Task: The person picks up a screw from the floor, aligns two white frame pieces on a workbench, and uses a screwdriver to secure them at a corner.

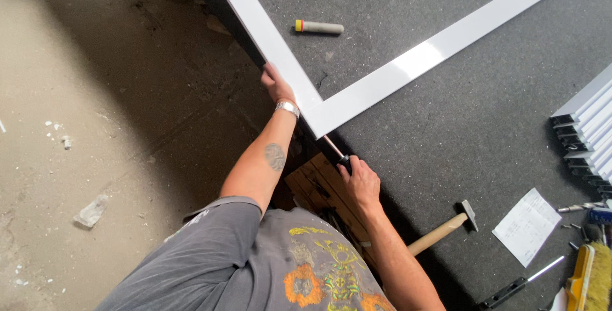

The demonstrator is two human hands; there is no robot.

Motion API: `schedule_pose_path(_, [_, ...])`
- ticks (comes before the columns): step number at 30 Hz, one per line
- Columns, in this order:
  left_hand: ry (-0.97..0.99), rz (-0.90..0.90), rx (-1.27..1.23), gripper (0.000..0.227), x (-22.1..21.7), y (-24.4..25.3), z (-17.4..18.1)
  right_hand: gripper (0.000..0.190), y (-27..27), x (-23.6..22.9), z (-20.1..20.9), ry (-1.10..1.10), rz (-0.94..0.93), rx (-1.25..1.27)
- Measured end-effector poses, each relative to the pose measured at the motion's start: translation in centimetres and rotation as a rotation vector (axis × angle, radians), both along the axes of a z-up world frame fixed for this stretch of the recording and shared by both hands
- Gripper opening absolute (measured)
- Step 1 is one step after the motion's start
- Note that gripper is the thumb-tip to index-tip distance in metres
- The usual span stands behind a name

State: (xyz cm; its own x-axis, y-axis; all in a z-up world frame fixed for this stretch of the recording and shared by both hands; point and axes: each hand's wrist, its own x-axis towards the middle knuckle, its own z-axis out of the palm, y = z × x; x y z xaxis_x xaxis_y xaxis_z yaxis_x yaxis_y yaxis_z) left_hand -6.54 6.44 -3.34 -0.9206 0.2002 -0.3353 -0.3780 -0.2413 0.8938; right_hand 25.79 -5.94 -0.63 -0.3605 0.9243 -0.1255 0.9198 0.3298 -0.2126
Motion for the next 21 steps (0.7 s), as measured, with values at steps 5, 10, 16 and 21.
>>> schedule_pose_path(5, [-0.094, -0.294, -0.032, 0.092, 1.6, -3.0, 3.0, 0.039, 0.6, 0.8, -1.1, 0.030, 0.038, 0.093])
schedule_pose_path(10, [-0.202, -0.676, -0.163, 0.088, 4.0, -7.9, 0.9, 0.047, -0.1, 0.5, 0.4, 0.082, 0.055, 0.090])
schedule_pose_path(16, [-0.185, -0.867, -0.150, 0.102, 6.0, -4.8, -8.3, 0.047, -0.3, 1.2, -0.3, 0.091, 0.092, 0.235])
schedule_pose_path(21, [-0.239, -0.913, -0.160, 0.079, 7.1, -5.6, -5.3, 0.051, -1.0, 1.0, 0.7, 0.044, 0.049, 0.332])
